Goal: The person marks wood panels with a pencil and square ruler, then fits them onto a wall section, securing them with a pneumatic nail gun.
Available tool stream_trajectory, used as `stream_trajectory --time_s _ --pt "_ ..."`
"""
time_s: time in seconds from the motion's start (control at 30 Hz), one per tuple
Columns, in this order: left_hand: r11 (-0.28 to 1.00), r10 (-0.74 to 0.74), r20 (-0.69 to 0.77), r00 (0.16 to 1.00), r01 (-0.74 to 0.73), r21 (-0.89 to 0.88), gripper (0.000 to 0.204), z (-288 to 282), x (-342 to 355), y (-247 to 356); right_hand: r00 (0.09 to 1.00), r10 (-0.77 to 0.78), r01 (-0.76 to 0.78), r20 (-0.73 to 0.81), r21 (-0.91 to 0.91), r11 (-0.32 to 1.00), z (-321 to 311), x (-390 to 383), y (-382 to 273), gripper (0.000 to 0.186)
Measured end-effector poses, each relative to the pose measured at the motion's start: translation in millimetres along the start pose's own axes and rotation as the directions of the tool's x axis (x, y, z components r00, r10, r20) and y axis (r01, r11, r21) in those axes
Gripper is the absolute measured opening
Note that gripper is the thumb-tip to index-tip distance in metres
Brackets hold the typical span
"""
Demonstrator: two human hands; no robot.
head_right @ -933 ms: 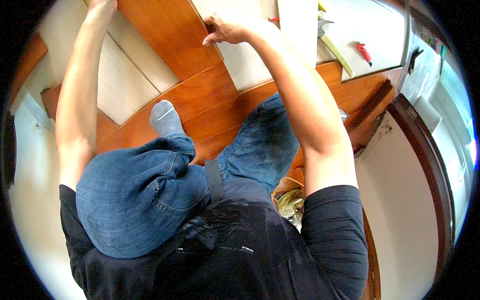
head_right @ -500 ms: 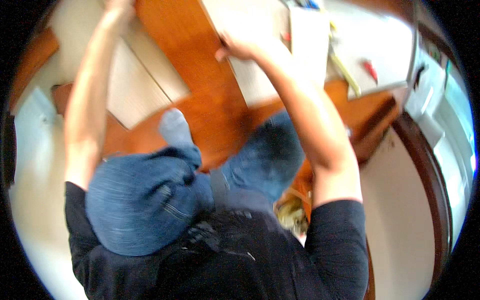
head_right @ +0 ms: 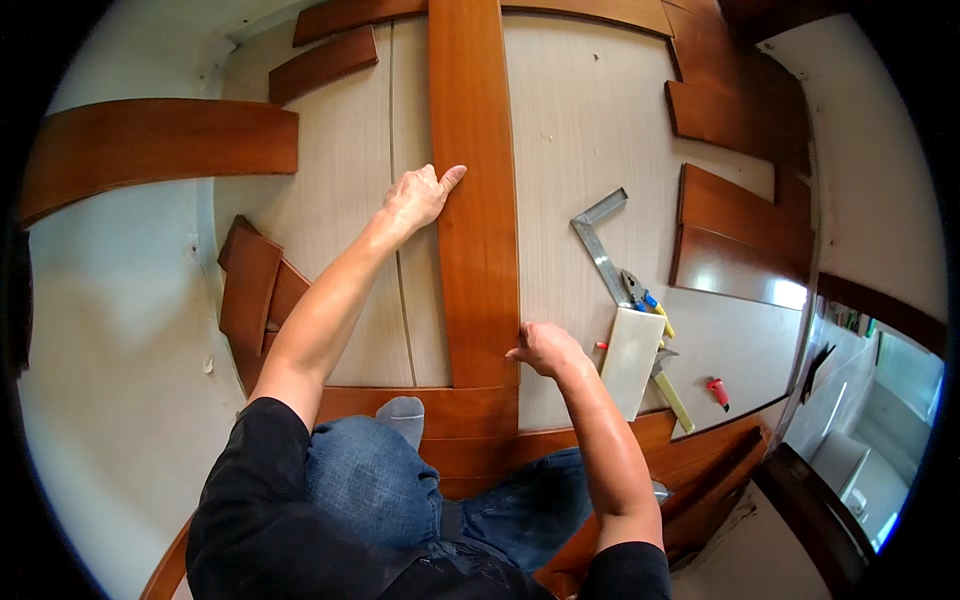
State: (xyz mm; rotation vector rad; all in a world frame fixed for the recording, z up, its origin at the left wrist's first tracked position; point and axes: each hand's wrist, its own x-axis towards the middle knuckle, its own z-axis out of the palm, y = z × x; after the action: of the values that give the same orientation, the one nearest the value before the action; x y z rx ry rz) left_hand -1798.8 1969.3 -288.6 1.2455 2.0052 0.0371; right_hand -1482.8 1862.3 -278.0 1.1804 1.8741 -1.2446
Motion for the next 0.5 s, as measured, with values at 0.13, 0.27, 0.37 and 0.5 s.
stream_trajectory --time_s 0.13,0.27,0.37,0.5 --pt "0.999 0.034 0.042 0.999 -0.035 0.019 0.089 -7 0 4 0.999 0.040 -0.036 0.034 -0.102 0.994 -5 -3 -5 0.044" --pt "0.993 0.028 0.120 0.992 -0.041 0.110 0.084 -15 -6 11 0.999 0.042 -0.042 -0.003 -0.155 0.987 -2 -9 -4 0.044" --pt "0.980 0.053 0.139 0.989 -0.078 0.184 0.078 -14 -14 3 0.999 0.048 -0.050 -0.020 -0.144 0.988 -4 -14 -11 0.043" --pt "0.978 0.144 0.097 0.985 -0.157 0.139 0.070 0 -30 -16 0.998 0.069 -0.067 0.009 -0.150 0.986 -12 -19 -23 0.043"
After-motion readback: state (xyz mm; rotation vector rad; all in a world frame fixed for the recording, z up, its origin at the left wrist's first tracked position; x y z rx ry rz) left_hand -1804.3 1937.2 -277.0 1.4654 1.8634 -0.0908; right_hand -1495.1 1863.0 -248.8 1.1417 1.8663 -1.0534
